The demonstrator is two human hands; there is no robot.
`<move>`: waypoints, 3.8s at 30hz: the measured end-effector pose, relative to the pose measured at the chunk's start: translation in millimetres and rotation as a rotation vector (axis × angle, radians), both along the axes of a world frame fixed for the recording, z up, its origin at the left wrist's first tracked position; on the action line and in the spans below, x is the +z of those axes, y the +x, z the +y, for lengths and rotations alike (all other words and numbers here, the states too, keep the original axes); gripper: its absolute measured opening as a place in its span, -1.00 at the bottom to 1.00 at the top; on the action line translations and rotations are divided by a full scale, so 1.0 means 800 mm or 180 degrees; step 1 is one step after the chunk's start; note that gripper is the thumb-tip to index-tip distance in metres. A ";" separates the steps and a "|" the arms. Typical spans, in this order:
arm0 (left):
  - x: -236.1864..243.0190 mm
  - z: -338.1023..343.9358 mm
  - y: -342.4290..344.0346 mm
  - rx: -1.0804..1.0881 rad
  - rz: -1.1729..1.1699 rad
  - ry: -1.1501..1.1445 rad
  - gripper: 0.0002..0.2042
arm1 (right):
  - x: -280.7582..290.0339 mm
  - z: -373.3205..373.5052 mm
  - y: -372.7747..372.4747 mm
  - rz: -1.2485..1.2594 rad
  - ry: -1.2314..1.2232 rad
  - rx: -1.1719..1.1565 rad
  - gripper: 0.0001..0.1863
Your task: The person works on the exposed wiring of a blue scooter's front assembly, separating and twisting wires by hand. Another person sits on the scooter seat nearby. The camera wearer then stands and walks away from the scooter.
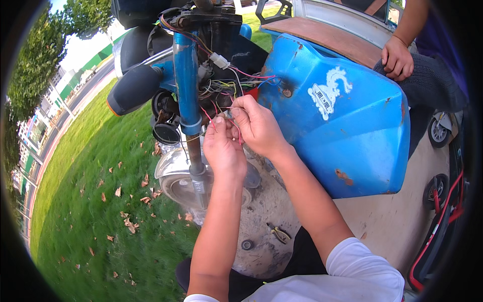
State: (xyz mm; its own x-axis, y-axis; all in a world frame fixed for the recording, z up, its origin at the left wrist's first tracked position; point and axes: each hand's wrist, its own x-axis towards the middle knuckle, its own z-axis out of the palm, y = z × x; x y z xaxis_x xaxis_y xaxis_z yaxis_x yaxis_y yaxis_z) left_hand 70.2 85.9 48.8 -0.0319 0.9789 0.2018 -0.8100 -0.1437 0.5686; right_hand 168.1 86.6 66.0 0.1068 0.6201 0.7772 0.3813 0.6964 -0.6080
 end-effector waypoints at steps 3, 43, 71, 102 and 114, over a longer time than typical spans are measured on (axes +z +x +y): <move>0.000 -0.001 -0.004 -0.0110 0.0317 0.0043 -0.90 | -0.003 -0.002 0.002 0.0183 -0.0010 0.0064 -0.87; 0.001 -0.007 -0.034 0.0069 0.0743 0.0016 -0.74 | 0.000 -0.010 0.000 0.0437 0.0254 0.0177 -0.92; 0.012 -0.015 -0.045 0.0466 0.1822 -0.0226 -0.81 | -0.009 -0.010 0.001 -0.0251 0.0686 0.0019 -0.93; 0.038 -0.006 -0.069 0.1401 0.4608 0.1478 -0.87 | -0.020 -0.006 0.010 -0.0216 0.0651 0.0258 -0.93; 0.022 0.010 -0.051 0.1407 0.3903 0.1359 -0.87 | -0.035 -0.001 0.018 0.0428 0.0553 0.0350 -0.94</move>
